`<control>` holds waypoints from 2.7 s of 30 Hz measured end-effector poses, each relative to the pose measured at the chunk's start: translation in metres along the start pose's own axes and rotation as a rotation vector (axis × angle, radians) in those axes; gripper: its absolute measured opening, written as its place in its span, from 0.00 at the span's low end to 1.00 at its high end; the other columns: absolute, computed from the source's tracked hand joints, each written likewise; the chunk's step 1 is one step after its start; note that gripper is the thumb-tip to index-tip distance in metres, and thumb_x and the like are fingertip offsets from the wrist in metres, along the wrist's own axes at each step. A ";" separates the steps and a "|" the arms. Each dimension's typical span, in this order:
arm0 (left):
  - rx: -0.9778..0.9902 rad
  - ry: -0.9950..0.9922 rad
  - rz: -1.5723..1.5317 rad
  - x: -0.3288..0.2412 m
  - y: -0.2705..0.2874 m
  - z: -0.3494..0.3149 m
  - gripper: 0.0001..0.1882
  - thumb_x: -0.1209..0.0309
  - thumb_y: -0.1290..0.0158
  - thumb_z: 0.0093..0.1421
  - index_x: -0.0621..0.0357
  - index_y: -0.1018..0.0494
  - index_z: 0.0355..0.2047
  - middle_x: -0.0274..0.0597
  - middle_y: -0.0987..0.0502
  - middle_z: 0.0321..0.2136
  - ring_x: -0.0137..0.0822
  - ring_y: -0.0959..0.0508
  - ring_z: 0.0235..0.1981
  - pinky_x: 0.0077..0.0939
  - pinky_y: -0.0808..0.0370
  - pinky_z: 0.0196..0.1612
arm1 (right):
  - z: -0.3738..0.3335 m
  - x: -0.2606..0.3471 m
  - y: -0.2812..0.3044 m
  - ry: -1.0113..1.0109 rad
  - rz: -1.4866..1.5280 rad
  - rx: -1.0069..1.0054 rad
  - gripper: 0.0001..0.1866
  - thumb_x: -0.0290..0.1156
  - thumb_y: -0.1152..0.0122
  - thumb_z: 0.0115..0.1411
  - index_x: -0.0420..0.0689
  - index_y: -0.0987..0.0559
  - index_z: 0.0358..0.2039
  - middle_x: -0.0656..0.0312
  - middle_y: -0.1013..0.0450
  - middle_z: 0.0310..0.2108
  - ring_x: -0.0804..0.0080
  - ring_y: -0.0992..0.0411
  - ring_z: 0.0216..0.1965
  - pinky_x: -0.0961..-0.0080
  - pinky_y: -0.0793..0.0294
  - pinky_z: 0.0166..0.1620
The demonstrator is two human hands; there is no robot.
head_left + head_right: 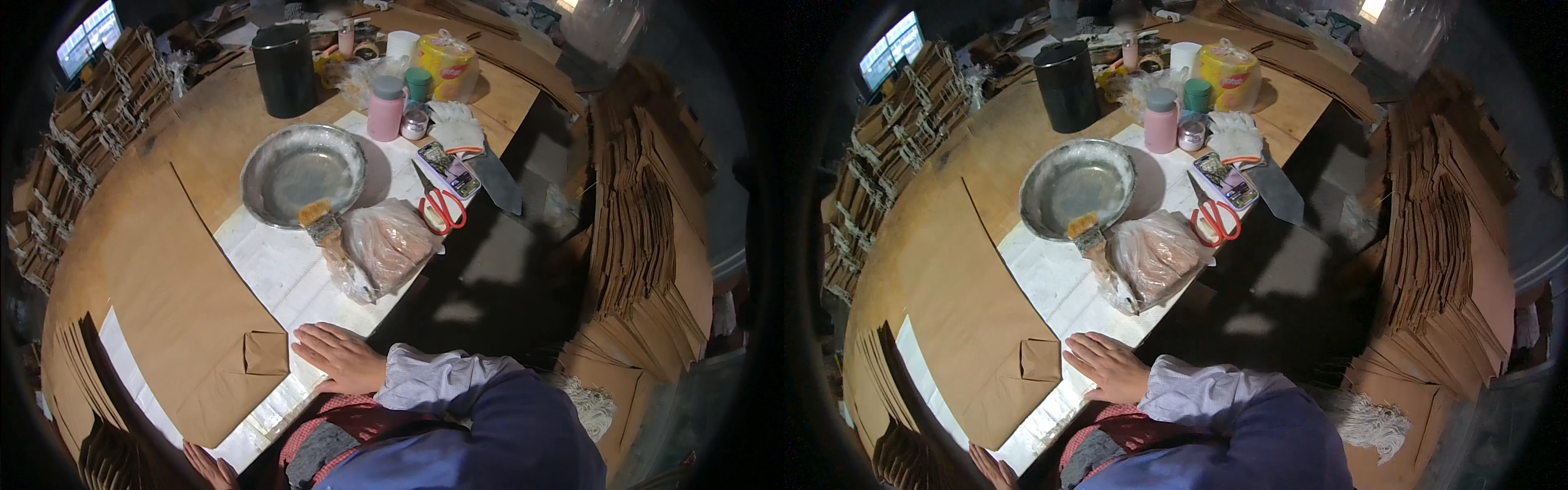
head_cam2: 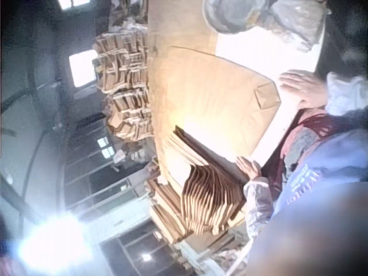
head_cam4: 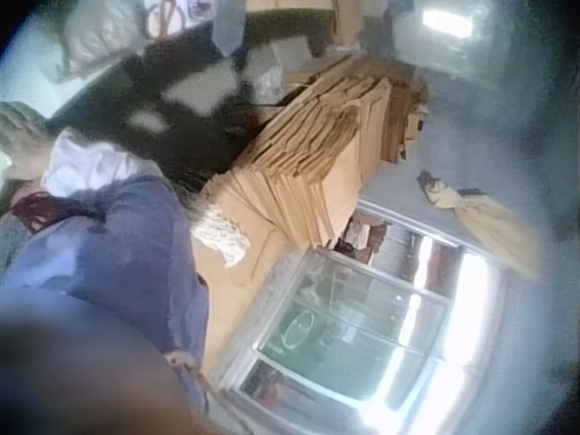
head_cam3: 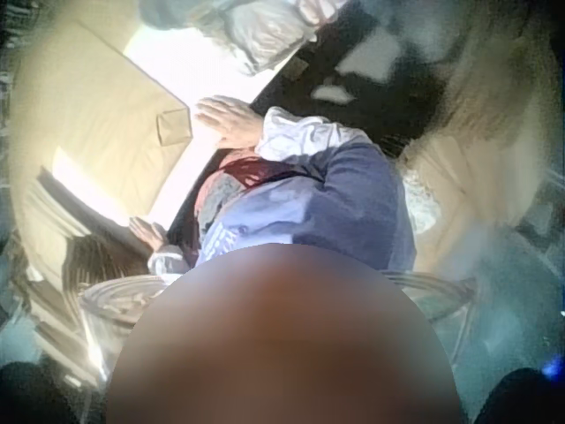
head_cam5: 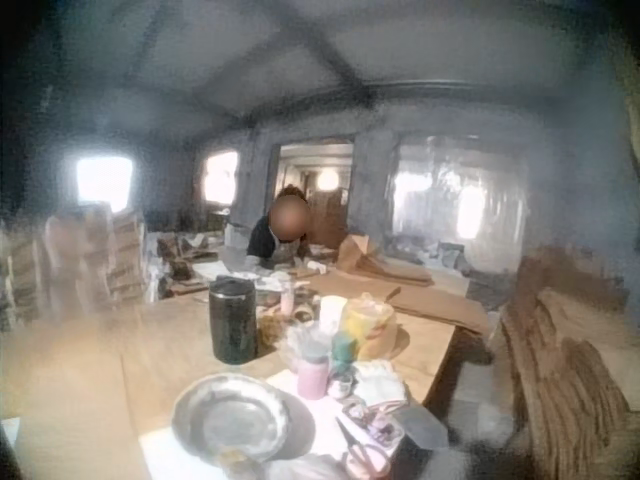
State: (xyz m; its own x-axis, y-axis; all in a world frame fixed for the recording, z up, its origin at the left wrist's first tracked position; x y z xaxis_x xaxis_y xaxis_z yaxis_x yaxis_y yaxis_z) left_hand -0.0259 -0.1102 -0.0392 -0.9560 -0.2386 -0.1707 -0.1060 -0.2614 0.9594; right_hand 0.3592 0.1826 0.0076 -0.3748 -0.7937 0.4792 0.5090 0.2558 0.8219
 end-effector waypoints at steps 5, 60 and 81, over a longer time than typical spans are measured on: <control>-0.102 -0.134 0.082 -0.002 0.000 0.005 0.35 0.57 0.54 0.67 0.61 0.49 0.69 0.64 0.46 0.67 0.67 0.42 0.65 0.65 0.44 0.64 | 0.025 -0.001 -0.005 -0.110 -0.013 0.109 0.52 0.58 0.36 0.50 0.33 0.40 0.64 0.47 0.47 0.68 0.54 0.51 0.70 0.59 0.56 0.71; 0.157 0.597 0.103 0.165 0.341 0.051 0.37 0.44 0.45 0.56 0.66 0.31 0.53 0.54 0.27 0.50 0.53 0.32 0.56 0.48 0.41 0.63 | 0.342 0.266 -0.019 0.307 -0.062 0.236 0.28 0.18 0.43 0.49 0.41 0.25 0.54 0.47 0.23 0.43 0.49 0.24 0.42 0.60 0.24 0.46; -0.315 0.721 0.047 0.141 0.317 -0.102 0.35 0.54 0.42 0.55 0.62 0.34 0.58 0.52 0.34 0.59 0.51 0.38 0.63 0.52 0.47 0.67 | 0.385 0.618 -0.213 0.849 -0.111 0.608 0.29 0.46 0.41 0.60 0.38 0.29 0.53 0.46 0.22 0.33 0.47 0.23 0.34 0.55 0.24 0.35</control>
State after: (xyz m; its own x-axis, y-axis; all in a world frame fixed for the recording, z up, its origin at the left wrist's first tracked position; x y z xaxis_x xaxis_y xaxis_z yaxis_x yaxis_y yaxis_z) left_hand -0.1664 -0.3221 0.2181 -0.5332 -0.7755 -0.3381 0.1158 -0.4628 0.8789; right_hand -0.2790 -0.1502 0.2472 0.3907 -0.8959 0.2113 -0.0586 0.2049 0.9770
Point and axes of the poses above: each hand's wrist, its own z-axis towards the middle knuckle, its own y-axis out of the back of the hand, x = y × z, the point moved 3 cm from there along z, towards the middle knuckle
